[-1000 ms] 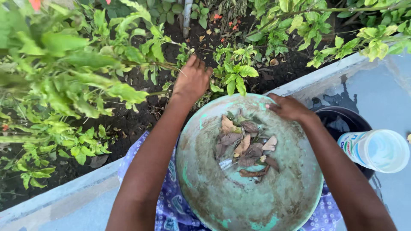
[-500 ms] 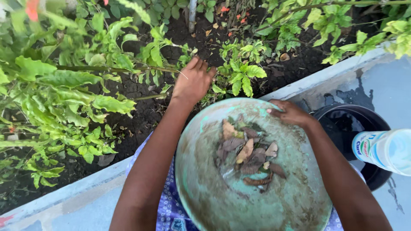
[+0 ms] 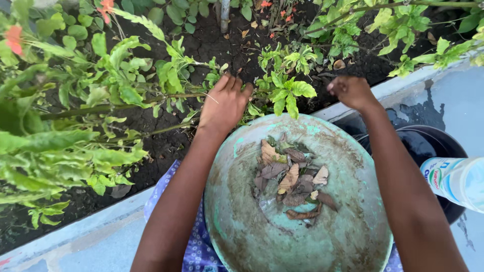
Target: The person sits on the ground and collects dry leaves and plant debris from a garden bed, placing them into a large green basin held on their lap. The person uses both hands to gather the debris from the soil and between plants.
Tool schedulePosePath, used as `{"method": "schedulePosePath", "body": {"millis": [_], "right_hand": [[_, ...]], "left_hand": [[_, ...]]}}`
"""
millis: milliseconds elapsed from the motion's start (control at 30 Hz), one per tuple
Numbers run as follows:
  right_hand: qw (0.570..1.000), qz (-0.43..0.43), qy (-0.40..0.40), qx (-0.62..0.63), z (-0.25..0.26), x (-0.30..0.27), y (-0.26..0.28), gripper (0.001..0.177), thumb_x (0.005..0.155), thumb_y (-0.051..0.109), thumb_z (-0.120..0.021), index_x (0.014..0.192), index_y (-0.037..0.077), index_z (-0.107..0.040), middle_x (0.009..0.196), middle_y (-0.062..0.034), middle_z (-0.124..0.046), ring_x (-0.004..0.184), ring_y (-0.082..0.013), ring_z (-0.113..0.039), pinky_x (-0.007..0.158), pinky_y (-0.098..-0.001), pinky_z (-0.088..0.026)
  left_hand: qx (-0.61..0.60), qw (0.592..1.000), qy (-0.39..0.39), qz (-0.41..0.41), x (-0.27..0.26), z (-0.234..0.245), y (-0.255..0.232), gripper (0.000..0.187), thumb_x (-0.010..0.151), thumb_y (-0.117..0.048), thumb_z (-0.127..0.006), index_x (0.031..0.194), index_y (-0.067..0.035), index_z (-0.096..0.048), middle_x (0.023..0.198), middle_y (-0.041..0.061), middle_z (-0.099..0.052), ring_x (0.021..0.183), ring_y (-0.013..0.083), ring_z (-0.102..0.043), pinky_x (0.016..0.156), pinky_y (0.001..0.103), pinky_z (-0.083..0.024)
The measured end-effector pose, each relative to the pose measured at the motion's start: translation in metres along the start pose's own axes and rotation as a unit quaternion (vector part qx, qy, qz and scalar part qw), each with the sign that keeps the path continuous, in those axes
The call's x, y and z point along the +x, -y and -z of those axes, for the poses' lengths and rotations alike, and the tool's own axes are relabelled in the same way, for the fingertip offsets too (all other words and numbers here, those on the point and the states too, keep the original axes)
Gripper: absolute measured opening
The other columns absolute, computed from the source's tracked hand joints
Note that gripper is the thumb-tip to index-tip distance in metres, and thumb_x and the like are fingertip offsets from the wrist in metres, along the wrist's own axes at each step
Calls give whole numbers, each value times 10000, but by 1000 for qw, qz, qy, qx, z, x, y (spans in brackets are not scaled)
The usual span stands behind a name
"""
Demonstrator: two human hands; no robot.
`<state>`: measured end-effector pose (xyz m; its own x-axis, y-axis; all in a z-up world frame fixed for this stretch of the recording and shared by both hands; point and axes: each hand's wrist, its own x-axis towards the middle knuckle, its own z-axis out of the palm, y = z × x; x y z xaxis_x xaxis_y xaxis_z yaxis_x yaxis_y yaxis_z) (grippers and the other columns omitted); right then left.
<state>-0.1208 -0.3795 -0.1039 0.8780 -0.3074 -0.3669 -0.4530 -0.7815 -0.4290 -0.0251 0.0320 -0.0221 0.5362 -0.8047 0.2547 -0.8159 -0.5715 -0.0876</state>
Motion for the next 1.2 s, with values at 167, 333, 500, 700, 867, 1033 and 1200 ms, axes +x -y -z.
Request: {"method": "schedulePosePath", "body": {"millis": [167,333,500,700,867,1033,1200], "right_hand": [[995,-26,-26,-91,-34,56,-40,261,903,215,-709,1149,154,-772,1181,-138,-752,1112,-325,-711,1026,-417,-535],[980,62,-5,-189,-60,73,-51,496,867,313,-787,1325,159,-674,1495,-208,-494,1336,-418,-502,1086,-455,-430],[967,-112,80,-213,-64,68,-36,614,884,303,-732,1463,288,-528,1604,-70,-361,1449,-385,-389,1115,-530,-389],[979,-38,-1,-202,-48,55,-24,546,887,235,-782,1400,150,-614,1488,-252,-460,1239,-450,-582,1047,-470,-487],[986,106,-112,-62,-8,12,27,220,937,88,-731,1155,111,-749,1219,-164,-704,1023,-313,-728,925,-410,-580],[973,196,-118,-1,20,-60,95,202,904,106,-759,1106,108,-764,1081,-107,-734,778,-228,-707,747,-365,-589],[968,220,-88,86,5,-127,120,119,957,155,-733,1068,124,-765,1032,-57,-752,806,-137,-700,685,-292,-588]], "left_hand": [[-35,999,0,14,3,7,3,257,879,-191,-622,1083,-67,-717,1009,141,-725,1063,252,-662,1084,370,-401],[-72,997,-8,22,6,10,8,225,867,-212,-657,1029,-67,-713,958,137,-715,1035,265,-660,1051,377,-411],[-70,997,-10,25,8,8,12,205,874,-233,-653,993,-77,-713,943,138,-713,1033,275,-660,1052,388,-407],[-73,997,-2,30,8,4,12,196,894,-225,-641,1000,-77,-714,950,140,-717,1036,278,-663,1062,393,-400],[-54,998,7,30,8,0,11,226,904,-251,-631,1019,-78,-718,969,162,-732,1037,282,-672,1073,391,-389],[-33,999,20,18,10,-3,10,239,919,-261,-623,1045,-83,-720,999,166,-739,1054,281,-673,1090,396,-373],[-12,1000,8,1,15,-7,11,279,910,-281,-628,1091,-90,-721,1024,164,-736,1055,279,-666,1089,404,-359]]}}
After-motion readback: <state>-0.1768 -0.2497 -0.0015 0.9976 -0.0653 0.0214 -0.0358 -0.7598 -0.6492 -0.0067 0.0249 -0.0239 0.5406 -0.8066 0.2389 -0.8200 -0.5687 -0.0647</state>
